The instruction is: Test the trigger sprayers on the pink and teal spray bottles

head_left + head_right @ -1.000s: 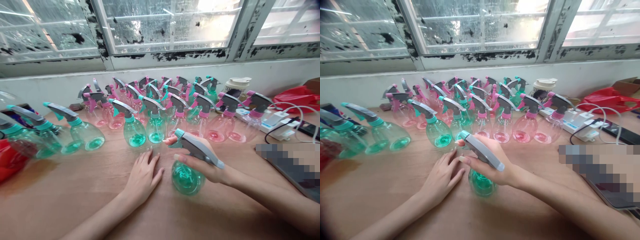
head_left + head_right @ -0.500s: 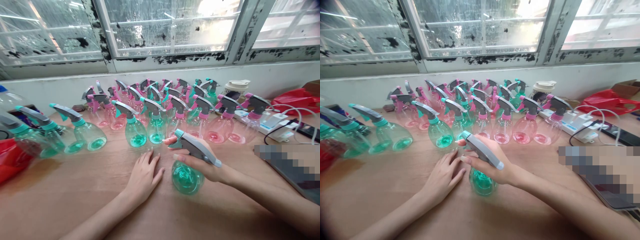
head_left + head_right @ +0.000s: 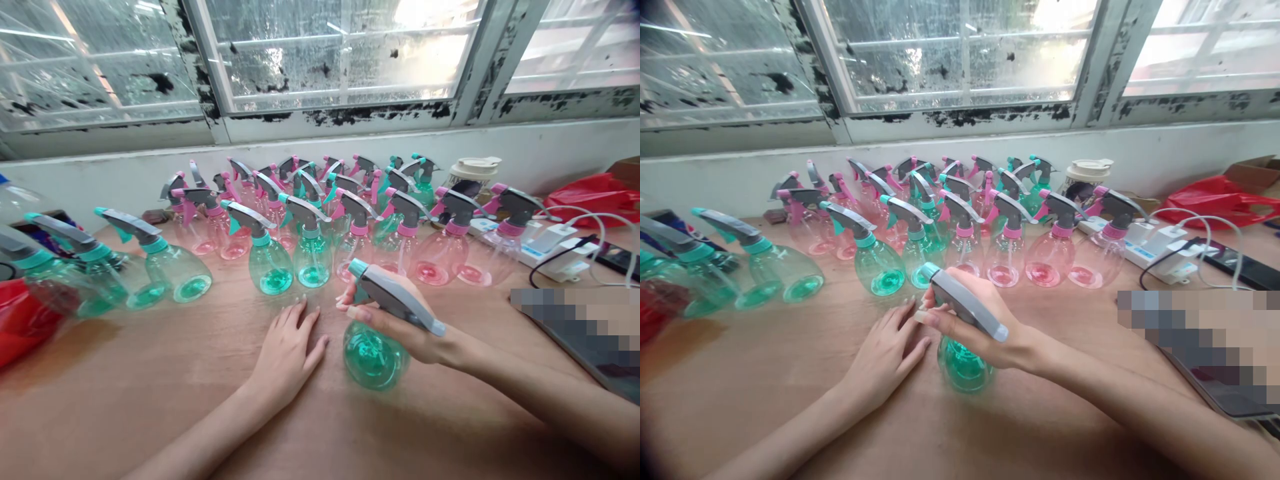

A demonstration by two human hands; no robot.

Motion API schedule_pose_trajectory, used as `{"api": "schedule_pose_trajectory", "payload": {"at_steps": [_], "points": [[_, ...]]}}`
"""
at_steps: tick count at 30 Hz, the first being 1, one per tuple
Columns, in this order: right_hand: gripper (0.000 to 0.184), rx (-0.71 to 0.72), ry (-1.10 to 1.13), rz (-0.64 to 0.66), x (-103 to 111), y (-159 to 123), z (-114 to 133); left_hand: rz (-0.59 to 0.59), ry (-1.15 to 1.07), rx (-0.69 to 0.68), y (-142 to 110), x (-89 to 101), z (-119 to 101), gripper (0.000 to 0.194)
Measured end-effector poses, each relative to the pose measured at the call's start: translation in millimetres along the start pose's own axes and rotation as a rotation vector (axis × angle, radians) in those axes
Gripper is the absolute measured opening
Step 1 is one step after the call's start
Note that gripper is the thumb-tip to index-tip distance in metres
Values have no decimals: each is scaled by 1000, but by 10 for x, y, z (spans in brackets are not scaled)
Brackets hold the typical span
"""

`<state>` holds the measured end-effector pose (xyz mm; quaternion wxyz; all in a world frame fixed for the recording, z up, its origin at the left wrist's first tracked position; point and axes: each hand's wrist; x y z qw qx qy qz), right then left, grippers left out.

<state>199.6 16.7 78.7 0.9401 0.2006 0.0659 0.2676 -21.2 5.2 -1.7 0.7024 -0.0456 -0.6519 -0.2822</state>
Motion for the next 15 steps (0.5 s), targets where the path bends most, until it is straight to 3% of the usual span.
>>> {"api": "schedule_pose_trajectory", "payload": {"at_steps": [15], "points": [[19,26,-75,-43,-20,-10,-22,4,-17,9,3,-4,-1,32]]}}
Point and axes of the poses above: each hand's wrist, its own y-axis towards the middle knuckle, its own x-axis out of the back of the hand, z = x × y, and after that the axes turned 14 degrees about y, right-handed
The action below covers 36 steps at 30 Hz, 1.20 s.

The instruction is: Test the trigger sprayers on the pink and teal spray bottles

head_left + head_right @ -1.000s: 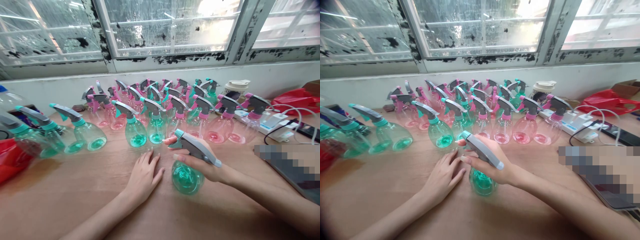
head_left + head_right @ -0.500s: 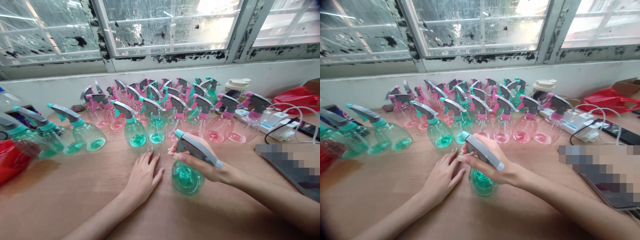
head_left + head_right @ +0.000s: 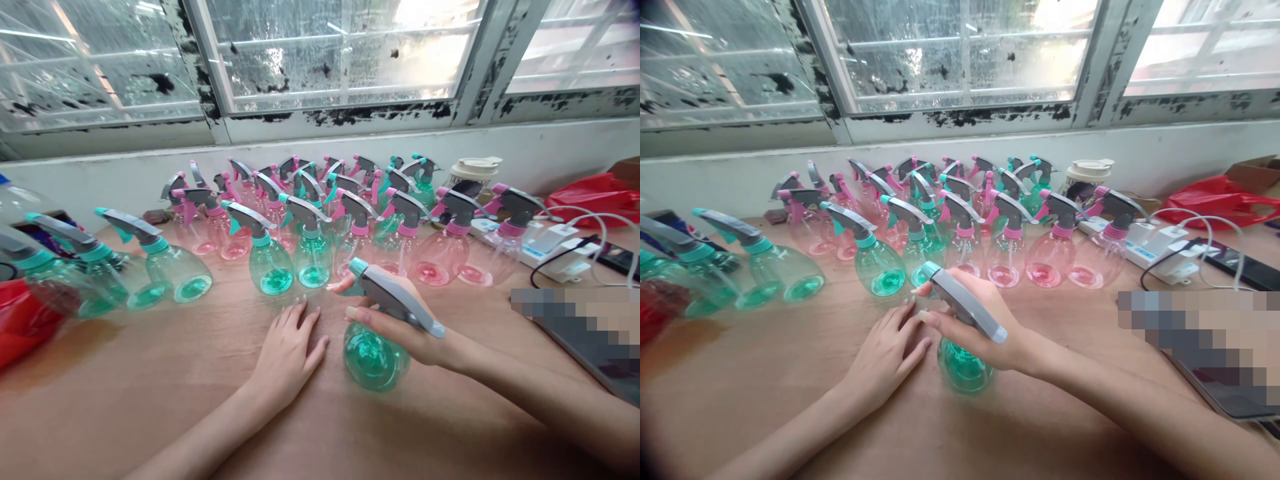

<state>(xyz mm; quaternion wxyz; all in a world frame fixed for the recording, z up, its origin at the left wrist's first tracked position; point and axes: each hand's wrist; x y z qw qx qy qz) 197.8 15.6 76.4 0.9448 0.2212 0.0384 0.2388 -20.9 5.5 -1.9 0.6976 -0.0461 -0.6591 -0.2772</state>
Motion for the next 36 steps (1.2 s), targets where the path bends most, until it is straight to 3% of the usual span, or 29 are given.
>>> {"api": "schedule_pose_trajectory", "payload": {"at_steps": [19,36], "points": [[20,23,36,5,1,-8,-28,1,-17,1,4,17,0,30],[16,59,-100,3,24,-3,62,-9,-8,-4,2,-2,9,35]]}}
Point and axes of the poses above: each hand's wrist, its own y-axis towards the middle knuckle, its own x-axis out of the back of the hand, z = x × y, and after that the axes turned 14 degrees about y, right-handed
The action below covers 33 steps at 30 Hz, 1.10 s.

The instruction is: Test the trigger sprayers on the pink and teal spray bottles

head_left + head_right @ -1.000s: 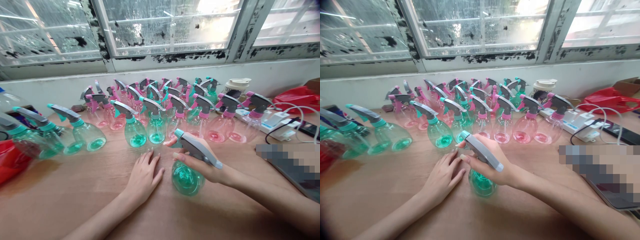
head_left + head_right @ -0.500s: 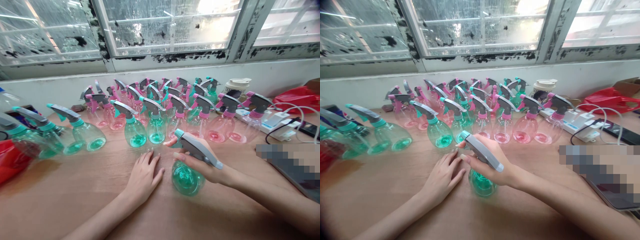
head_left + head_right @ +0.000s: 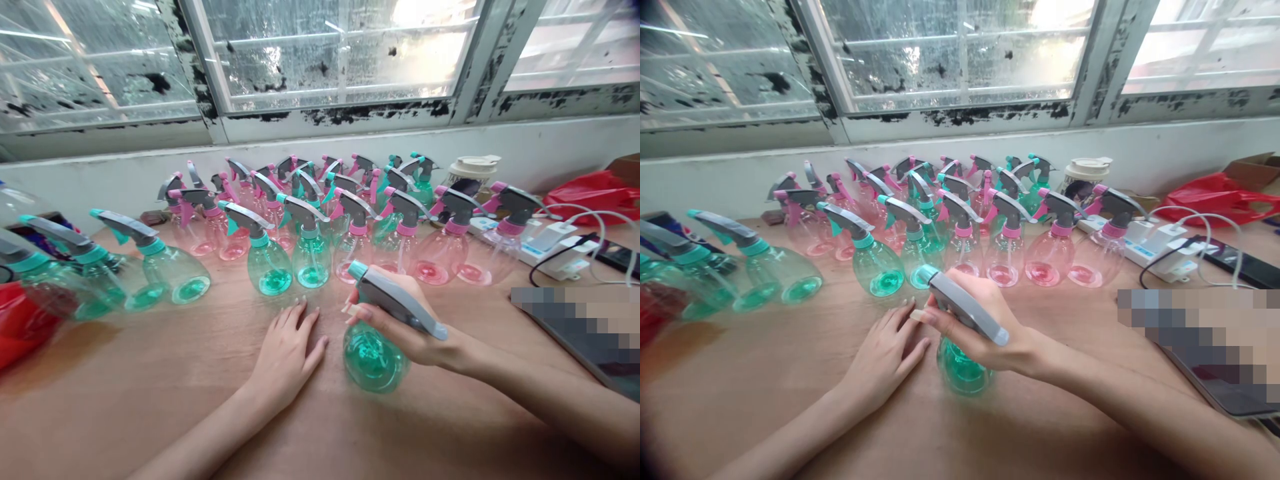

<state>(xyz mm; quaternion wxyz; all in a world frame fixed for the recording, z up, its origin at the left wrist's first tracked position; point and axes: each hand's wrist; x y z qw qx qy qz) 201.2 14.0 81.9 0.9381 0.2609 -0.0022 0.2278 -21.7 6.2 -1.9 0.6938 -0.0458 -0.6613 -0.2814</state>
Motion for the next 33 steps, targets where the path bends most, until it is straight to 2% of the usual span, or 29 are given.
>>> {"api": "schedule_pose_trajectory", "payload": {"at_steps": [6,17,23,26,28,30,33], "points": [[15,0,24,9,-10,15,-33,-9,-12,0,6,8,1,35],[22,-2,28,-64,-61,-12,-57,-30,-4,-11,1,-13,10,34],[28,-23,100,-94,-104,9,-85,54,-66,-105,-31,145,-14,46],[31,-1,138,-130,-220,49,-93,128,-170,-186,-142,273,-30,60],[31,25,154,-133,-334,93,-97,152,-249,-183,-259,339,-13,69],[31,47,155,-130,-480,152,-99,139,-327,-121,-391,387,35,74],[32,60,143,-122,-763,266,-102,53,-407,18,-581,441,149,80]]}}
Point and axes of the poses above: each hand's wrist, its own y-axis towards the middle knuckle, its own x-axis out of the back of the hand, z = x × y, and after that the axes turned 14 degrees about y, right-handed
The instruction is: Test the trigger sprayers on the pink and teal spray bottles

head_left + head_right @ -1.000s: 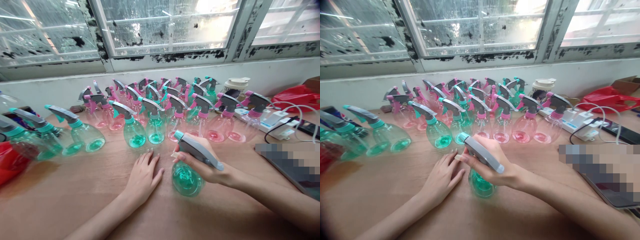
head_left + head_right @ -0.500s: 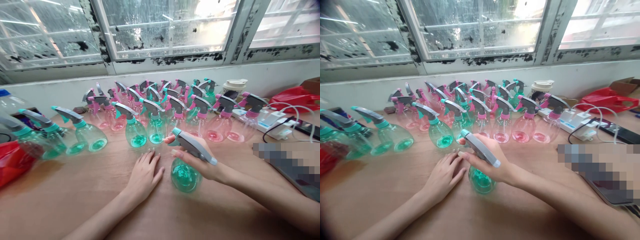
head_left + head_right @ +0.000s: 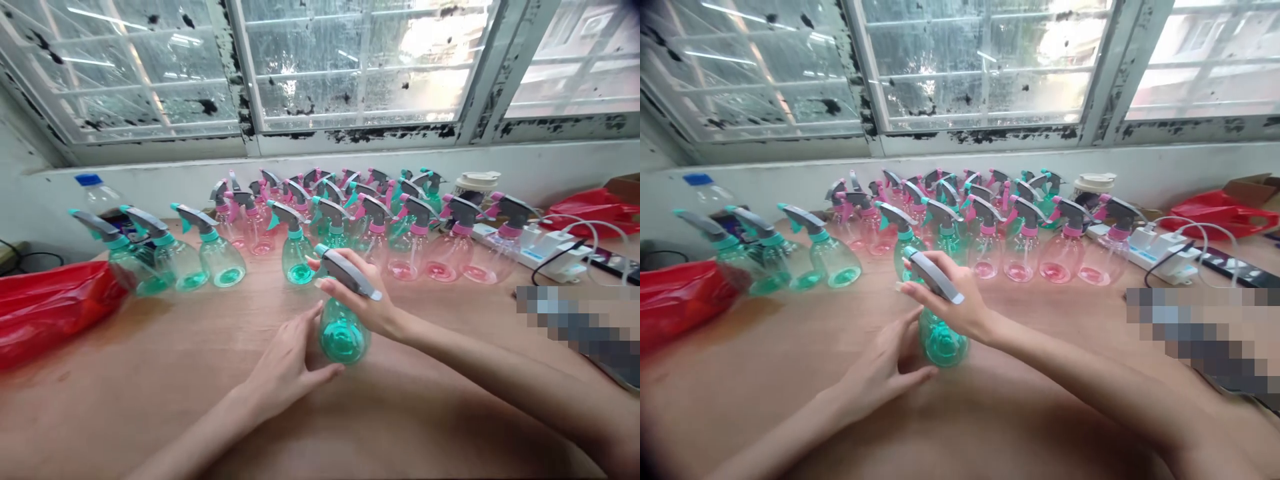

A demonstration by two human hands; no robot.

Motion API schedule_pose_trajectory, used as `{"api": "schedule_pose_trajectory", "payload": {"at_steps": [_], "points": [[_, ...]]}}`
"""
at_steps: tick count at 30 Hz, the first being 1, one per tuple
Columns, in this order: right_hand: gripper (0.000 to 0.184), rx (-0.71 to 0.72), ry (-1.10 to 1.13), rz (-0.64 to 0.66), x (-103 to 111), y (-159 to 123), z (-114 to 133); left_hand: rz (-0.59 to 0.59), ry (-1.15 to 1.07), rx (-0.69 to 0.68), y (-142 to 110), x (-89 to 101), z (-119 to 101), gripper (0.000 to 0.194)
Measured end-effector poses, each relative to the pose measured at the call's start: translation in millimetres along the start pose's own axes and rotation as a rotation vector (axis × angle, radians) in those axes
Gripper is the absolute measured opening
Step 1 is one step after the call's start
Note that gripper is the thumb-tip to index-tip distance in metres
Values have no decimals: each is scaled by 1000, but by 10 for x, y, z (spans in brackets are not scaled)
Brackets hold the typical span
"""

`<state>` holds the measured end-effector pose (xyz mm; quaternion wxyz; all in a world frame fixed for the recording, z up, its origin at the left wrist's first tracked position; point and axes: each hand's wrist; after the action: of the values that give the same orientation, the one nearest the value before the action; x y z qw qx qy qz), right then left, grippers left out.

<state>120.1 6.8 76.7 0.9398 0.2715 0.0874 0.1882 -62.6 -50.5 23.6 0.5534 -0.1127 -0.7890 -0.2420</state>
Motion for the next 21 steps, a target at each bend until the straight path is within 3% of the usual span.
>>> {"api": "schedule_pose_trajectory", "payload": {"at_steps": [6,9,15,21], "points": [[43,30,9,72,-689,210,-99,-218,-58,146,-245,231,180,73],[45,71,-80,159,-868,315,-126,-249,-42,213,-339,360,293,66],[41,216,-245,272,-796,392,-124,-227,20,292,-432,528,546,61],[20,190,-537,282,-754,549,16,-263,86,249,-306,464,769,77]]}}
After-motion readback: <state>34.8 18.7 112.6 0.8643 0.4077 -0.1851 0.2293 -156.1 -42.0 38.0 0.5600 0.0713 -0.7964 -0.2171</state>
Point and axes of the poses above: each hand's wrist, its own y-axis towards the middle knuckle, its own x-axis out of the back of the hand, z = x × y, and after that the axes turned 14 degrees about y, right-handed
